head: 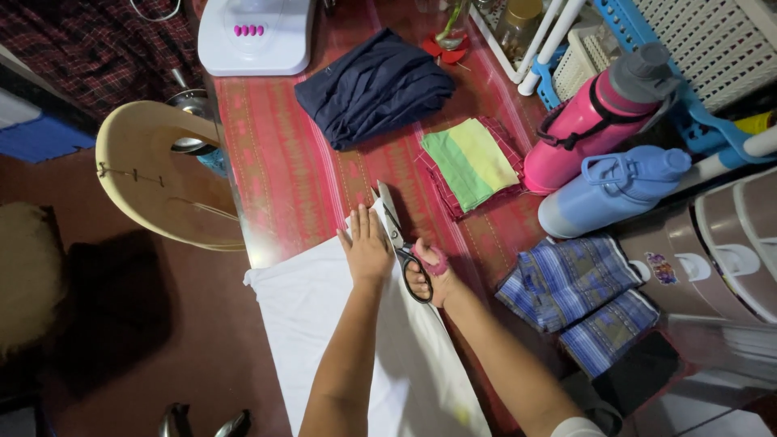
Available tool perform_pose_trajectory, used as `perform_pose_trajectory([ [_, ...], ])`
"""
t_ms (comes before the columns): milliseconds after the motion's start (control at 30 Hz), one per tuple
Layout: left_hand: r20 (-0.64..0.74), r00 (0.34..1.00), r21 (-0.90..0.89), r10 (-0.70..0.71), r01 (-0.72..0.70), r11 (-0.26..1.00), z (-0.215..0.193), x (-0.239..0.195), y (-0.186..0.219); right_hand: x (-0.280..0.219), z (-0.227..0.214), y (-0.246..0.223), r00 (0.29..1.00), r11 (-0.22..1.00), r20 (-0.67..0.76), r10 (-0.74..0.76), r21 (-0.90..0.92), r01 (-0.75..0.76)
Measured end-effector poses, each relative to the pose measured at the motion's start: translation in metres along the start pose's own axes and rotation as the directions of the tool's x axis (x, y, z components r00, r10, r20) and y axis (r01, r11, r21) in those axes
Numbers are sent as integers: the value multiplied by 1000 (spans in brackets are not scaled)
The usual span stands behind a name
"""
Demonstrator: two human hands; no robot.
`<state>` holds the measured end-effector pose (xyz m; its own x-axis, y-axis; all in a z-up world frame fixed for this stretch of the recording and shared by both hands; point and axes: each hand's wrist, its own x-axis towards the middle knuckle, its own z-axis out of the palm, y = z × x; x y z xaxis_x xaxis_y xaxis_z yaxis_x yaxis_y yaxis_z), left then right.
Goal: The person folds a large white cloth on a table, then uses scissors to cut it into smaller rectangular pieces. The person repeatedly folds the fabric, cuts along the edges, and stacks the cut pieces on the table.
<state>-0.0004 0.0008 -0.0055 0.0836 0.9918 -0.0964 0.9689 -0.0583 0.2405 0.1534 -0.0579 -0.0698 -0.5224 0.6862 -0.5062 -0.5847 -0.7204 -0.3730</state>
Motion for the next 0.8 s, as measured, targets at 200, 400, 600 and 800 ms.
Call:
perform_pose_trajectory([
  [200, -14, 1000, 19, 7, -7, 1000, 13, 5, -7, -8, 0, -5, 999, 997, -29, -35, -66, 33],
  [400, -56, 998, 12, 13, -12, 1000, 12, 4, -10, -84, -13, -1, 789, 465, -285, -544, -886, 0],
  [600, -100, 992, 103, 79, -68, 992, 10, 3, -12, -154, 25, 1, 579, -71, -338, -742, -819, -570],
  [800, -5, 974, 125, 227, -225, 966, 4, -70, 6, -151, 4, 4, 594, -50, -464, -657, -759, -649],
])
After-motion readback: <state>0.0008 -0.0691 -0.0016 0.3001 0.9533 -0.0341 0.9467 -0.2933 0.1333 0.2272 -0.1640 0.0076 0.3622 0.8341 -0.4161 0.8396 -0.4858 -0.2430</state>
